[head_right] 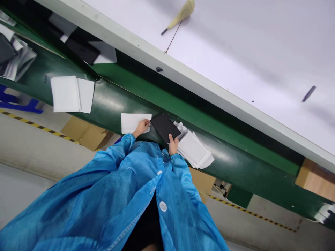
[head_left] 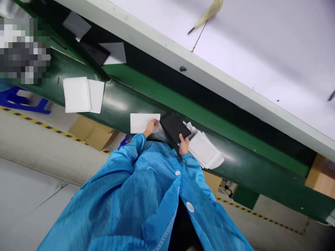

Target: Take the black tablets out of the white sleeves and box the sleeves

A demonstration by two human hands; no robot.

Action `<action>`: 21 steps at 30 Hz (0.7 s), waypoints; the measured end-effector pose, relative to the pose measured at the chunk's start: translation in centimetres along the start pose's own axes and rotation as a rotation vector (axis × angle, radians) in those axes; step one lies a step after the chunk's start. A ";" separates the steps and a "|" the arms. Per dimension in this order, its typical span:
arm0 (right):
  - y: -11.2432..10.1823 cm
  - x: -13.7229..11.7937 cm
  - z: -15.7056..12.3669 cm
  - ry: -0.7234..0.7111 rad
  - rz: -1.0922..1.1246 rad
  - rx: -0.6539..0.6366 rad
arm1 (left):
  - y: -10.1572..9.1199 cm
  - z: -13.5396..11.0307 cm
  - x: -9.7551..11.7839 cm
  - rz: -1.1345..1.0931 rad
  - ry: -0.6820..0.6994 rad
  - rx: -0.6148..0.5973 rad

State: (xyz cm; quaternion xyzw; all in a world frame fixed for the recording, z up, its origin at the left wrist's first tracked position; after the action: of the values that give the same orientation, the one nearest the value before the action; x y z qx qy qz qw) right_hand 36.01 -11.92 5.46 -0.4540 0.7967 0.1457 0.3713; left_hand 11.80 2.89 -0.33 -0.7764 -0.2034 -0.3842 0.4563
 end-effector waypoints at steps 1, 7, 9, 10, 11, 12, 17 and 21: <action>0.0 -0.1 0.0 -0.027 -0.051 0.014 | 0.0 -0.3 -0.4 -0.034 0.000 0.005; -0.4 -0.2 0.4 -0.081 -0.256 0.066 | 0.2 -2.1 -1.4 -0.168 0.003 0.048; -0.5 -0.4 0.4 -0.090 -0.301 0.064 | 0.4 -2.4 -1.3 -0.186 -0.002 0.066; -0.5 -0.5 0.3 -0.096 -0.312 0.065 | 0.4 -2.5 -1.3 -0.190 -0.005 0.074; -0.6 -0.7 0.2 -0.101 -0.313 0.069 | 0.4 -2.5 -1.2 -0.190 -0.009 0.079; -0.7 -0.8 0.1 -0.105 -0.303 0.076 | 0.4 -2.5 -1.1 -0.187 -0.014 0.080; -1.0 -1.2 -0.6 -0.124 -0.225 0.085 | 0.3 -2.6 -0.2 -0.112 -0.036 0.031; -1.8 -1.2 -0.9 -0.116 -0.227 0.147 | 0.6 -2.9 0.7 0.015 -0.076 -0.020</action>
State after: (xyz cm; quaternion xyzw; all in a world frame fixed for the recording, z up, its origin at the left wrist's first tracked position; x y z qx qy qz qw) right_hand 37.45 -12.71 7.13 -0.5037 0.7260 0.0697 0.4630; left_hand 11.43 0.06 0.78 -0.7965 -0.2107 -0.3531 0.4433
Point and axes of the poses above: each hand's wrist, its own z-axis towards the middle knuckle, its own y-axis out of the palm, x = y × z, the point moved 9 cm from there along z, towards the middle knuckle, and after that the axes turned 13 degrees about y, right-handed, at the moved point
